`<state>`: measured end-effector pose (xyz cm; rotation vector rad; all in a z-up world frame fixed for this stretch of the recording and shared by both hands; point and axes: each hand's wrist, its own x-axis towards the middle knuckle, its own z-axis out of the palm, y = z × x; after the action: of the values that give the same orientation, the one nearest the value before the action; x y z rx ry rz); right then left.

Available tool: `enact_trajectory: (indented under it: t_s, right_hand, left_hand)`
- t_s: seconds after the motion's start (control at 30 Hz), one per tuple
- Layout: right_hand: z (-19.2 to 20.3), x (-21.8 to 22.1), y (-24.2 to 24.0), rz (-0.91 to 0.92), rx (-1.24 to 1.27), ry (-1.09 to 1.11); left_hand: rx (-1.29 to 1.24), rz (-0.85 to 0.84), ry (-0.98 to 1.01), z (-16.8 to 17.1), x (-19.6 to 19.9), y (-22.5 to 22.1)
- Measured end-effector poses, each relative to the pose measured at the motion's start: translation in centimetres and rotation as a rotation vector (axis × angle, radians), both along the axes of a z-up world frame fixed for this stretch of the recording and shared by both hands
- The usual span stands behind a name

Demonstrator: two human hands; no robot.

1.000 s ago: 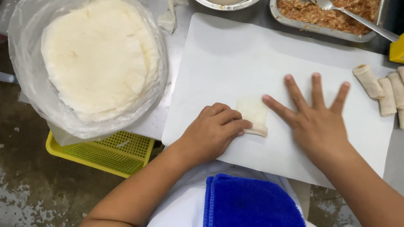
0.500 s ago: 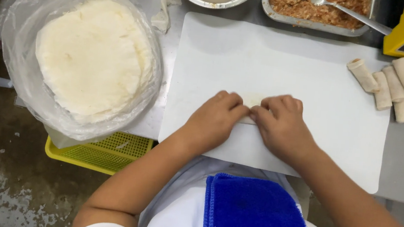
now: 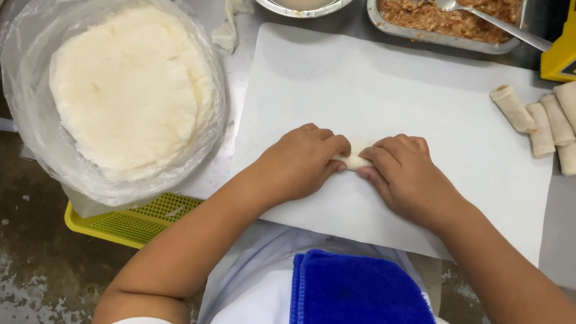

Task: Peeling individual spring roll wrappers from a stack, adding filling with a fork, and rolling them into finished spring rolls on a preparation board.

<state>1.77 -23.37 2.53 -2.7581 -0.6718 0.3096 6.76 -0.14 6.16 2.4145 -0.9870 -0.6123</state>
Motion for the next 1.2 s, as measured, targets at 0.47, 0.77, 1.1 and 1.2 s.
enact_trajectory:
  t_s: [0.47,0.77,1.1,1.2]
  right_hand:
    - [2.7,4.2,0.3,-0.288,0.161,0.204]
    - [-0.8,5.9,0.4,-0.233,0.011,-0.038]
    - [-0.4,6.6,-3.2,-0.102,0.331,0.012]
    - [2.0,3.7,-3.1,-0.030,0.425,0.130]
  left_hand:
    - [-0.073,0.206,0.006,-2.2,3.1,-1.4]
    - [-0.228,0.084,-0.240,-5.1,3.5,-2.2]
    - [-0.085,-0.008,-0.294,-4.6,2.9,-2.4]
    - [-0.161,0.037,-0.075,-1.8,1.7,-1.7]
